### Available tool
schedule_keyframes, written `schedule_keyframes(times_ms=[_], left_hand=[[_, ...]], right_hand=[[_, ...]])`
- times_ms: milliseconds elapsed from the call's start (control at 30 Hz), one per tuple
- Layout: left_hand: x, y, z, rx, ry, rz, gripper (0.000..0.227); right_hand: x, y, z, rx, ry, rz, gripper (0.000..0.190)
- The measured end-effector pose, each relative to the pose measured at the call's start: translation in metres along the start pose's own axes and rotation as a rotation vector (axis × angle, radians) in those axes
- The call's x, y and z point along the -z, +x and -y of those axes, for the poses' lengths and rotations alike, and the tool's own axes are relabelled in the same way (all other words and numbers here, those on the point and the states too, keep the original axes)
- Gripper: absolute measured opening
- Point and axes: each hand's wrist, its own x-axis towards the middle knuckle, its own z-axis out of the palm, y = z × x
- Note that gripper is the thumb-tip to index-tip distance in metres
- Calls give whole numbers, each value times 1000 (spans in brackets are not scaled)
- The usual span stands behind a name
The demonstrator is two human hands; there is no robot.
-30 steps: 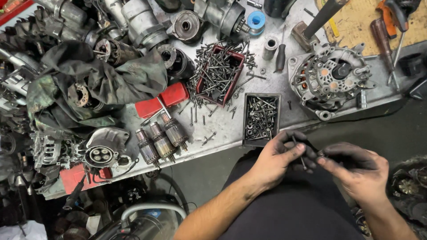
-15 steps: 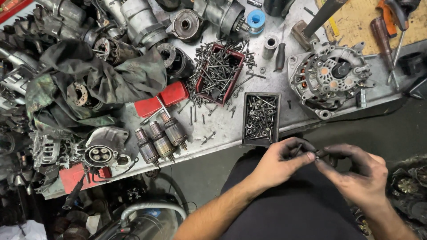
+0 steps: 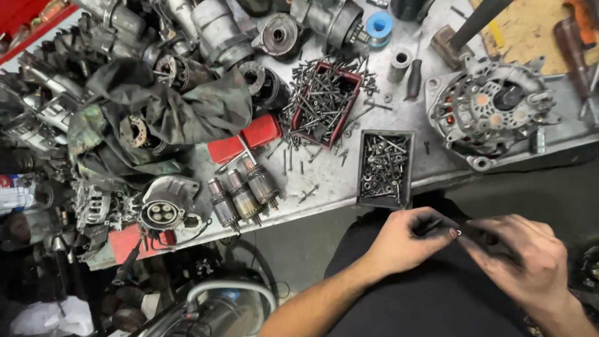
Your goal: The person sorts screws and bolts from a tray into a smaller container on a workbench. They then pick up a metal alternator, place it on the bench, and use a screwdriver to manipulate a screw before returning to sorting the fasteners.
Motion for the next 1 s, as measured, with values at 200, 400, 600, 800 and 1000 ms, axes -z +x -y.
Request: schedule_keyframes(times_ms=[200,400,600,800,1000], left_hand=[[3,-7,37,83,-168,77,18],[7,-16,56,147,-261,69,15],[12,-21,59,168,-269,21,14],[21,-24,49,144,-39,-49,18],[34,-26,63,148,372,-220,58]], right_hand=[[-15,-11,-19,-3,7,96,47],[-23,6,-3,140,91,196,25],[-31,10,0,170,73,210,20],[-36,16,7,88,-5,252,27],[-54,20,1,-72,-43,366,26]])
